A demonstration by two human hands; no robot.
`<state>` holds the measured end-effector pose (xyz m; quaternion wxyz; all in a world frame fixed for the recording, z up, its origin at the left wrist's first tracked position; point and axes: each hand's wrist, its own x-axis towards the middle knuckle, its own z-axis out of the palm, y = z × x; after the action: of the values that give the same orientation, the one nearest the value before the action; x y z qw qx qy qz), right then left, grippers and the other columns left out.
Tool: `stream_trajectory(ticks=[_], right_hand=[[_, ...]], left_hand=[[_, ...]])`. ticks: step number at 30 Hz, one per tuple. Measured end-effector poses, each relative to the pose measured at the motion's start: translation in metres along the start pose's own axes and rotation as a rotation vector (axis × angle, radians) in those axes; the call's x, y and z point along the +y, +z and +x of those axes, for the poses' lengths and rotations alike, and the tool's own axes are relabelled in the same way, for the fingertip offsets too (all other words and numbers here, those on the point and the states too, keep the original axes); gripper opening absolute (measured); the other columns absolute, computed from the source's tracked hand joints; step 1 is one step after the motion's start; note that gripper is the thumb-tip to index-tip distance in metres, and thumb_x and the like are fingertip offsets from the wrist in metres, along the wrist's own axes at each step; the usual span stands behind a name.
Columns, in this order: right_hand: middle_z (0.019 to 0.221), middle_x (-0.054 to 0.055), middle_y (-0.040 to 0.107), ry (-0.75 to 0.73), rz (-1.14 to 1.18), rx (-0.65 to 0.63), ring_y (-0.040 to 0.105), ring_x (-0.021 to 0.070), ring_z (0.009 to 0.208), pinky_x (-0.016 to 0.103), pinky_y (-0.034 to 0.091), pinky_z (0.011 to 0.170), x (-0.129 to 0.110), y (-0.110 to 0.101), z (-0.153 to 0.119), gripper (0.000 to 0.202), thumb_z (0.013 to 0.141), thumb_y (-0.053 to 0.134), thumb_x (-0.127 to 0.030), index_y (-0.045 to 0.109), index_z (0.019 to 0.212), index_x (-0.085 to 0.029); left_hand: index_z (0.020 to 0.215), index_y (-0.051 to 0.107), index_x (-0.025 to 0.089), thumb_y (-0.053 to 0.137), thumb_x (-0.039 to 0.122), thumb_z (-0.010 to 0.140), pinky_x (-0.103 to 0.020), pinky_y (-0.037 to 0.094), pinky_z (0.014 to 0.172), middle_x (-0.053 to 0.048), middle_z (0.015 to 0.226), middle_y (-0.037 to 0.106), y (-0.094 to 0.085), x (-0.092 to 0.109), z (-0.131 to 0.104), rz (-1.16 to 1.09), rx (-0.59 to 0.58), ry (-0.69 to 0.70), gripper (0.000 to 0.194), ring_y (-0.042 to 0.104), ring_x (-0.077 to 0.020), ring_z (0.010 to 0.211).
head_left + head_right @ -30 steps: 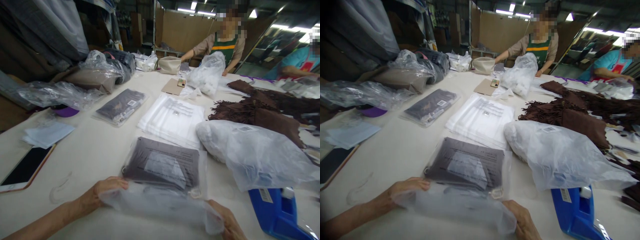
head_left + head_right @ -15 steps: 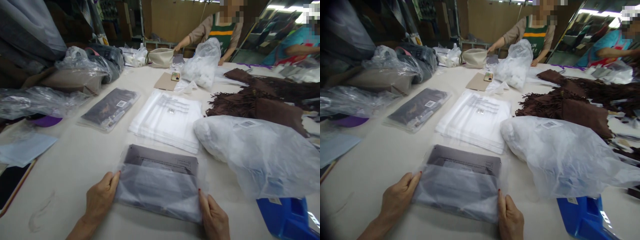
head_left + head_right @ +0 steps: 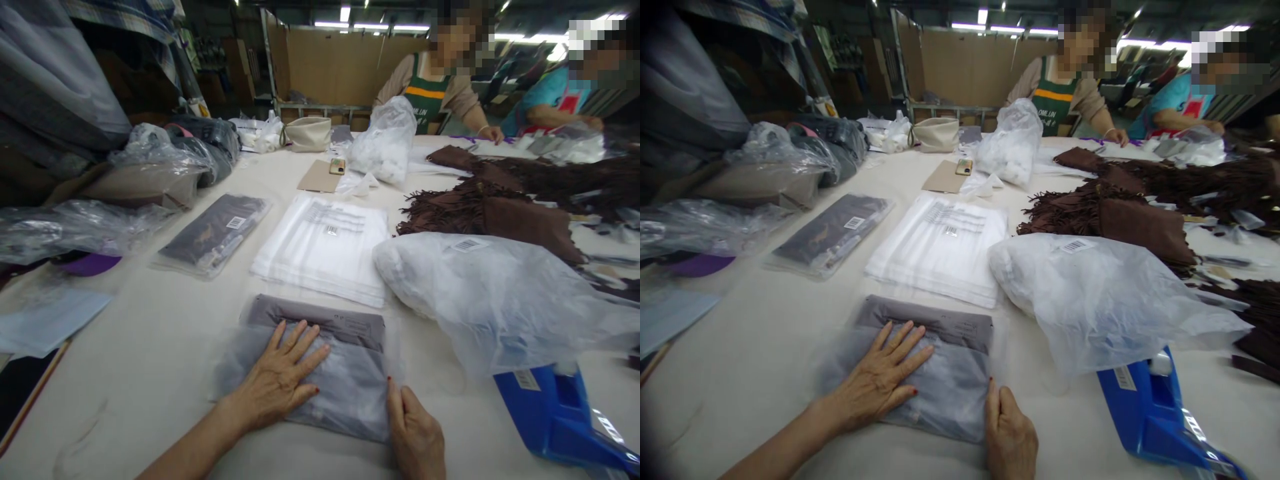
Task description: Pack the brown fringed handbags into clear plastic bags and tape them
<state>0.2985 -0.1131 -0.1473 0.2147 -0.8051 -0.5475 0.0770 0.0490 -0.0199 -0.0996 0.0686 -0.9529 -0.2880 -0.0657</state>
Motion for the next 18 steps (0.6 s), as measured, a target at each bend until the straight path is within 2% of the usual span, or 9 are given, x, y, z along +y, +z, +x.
stream_trajectory(ticks=[4,7,9,10,12,13,15,16,18], right_hand=[[0.044,0.0,0.054,-0.028,-0.068,0.063,0.053,0.0157,0.036,0.026,0.026,0.039,-0.008,-0.001,0.0,0.057,0.094,0.016,-0.056,0.05,0.062,-0.024],[0.041,0.0,0.052,-0.022,-0.143,0.168,0.051,0.0156,0.033,0.027,0.024,0.039,-0.008,-0.008,-0.002,0.057,0.096,0.013,-0.048,0.051,0.063,-0.022],[0.042,-0.002,0.051,-0.019,-0.137,0.228,0.051,0.0134,0.035,0.026,0.028,0.04,0.002,-0.023,-0.003,0.053,0.097,0.018,-0.044,0.051,0.063,-0.022],[0.046,-0.003,0.053,-0.025,-0.098,0.278,0.052,0.0123,0.039,0.024,0.032,0.042,0.01,-0.035,-0.003,0.047,0.097,0.024,-0.043,0.052,0.066,-0.021],[0.06,0.0,0.059,-0.029,-0.005,0.467,0.058,0.0124,0.055,0.022,0.043,0.057,0.032,-0.068,0.0,0.032,0.094,0.039,-0.04,0.056,0.076,-0.02],[0.071,0.003,0.062,-0.006,0.035,0.584,0.06,0.0144,0.066,0.025,0.046,0.067,0.045,-0.087,0.002,0.026,0.091,0.045,-0.04,0.058,0.082,-0.019],[0.09,0.011,0.063,0.131,0.072,0.742,0.058,0.0219,0.09,0.035,0.043,0.085,0.074,-0.125,0.011,0.032,0.084,0.05,-0.047,0.061,0.087,-0.017],[0.097,0.014,0.061,0.236,0.104,0.726,0.054,0.0256,0.098,0.04,0.041,0.089,0.089,-0.141,0.018,0.04,0.08,0.049,-0.054,0.062,0.085,-0.016],[0.096,0.015,0.061,0.368,0.189,0.606,0.053,0.0285,0.098,0.042,0.042,0.085,0.114,-0.164,0.031,0.049,0.072,0.05,-0.062,0.064,0.073,-0.016]], left_hand=[[0.143,0.021,0.028,0.05,0.042,0.087,-0.053,0.024,0.105,-0.008,0.148,0.029,0.015,-0.01,0.007,0.026,0.006,-0.006,0.065,0.023,-0.0322,0.136],[0.142,0.026,0.029,0.046,0.043,0.088,-0.048,0.016,0.109,-0.006,0.147,0.032,0.02,-0.014,0.003,0.041,0.107,0.025,0.06,0.025,-0.0294,0.136],[0.141,0.029,0.03,0.046,0.046,0.086,-0.044,0.012,0.111,-0.005,0.146,0.035,0.027,-0.017,0.001,0.026,0.161,0.036,0.06,0.031,-0.0279,0.133],[0.141,0.03,0.032,0.047,0.047,0.085,-0.044,0.012,0.111,-0.004,0.145,0.037,0.032,-0.018,0.0,0.007,0.174,0.037,0.06,0.034,-0.0273,0.132],[0.14,0.028,0.037,0.045,0.045,0.085,-0.045,0.013,0.111,0.001,0.145,0.036,0.044,-0.02,0.0,-0.047,0.193,0.021,0.059,0.039,-0.0273,0.129],[0.14,0.026,0.04,0.042,0.043,0.086,-0.046,0.014,0.111,0.005,0.146,0.034,0.049,-0.02,-0.001,-0.082,0.201,0.002,0.057,0.04,-0.0275,0.128],[0.14,0.022,0.044,0.036,0.038,0.088,-0.05,0.018,0.109,0.011,0.147,0.027,0.057,-0.019,-0.001,-0.15,0.234,-0.034,0.054,0.039,-0.0282,0.128],[0.14,0.02,0.046,0.033,0.035,0.089,-0.051,0.019,0.109,0.014,0.148,0.023,0.059,-0.018,-0.002,-0.181,0.248,-0.056,0.054,0.038,-0.0284,0.129],[0.14,0.017,0.047,0.031,0.03,0.09,-0.052,0.019,0.109,0.017,0.149,0.018,0.061,-0.018,-0.004,-0.21,0.251,-0.072,0.054,0.037,-0.0282,0.13]])
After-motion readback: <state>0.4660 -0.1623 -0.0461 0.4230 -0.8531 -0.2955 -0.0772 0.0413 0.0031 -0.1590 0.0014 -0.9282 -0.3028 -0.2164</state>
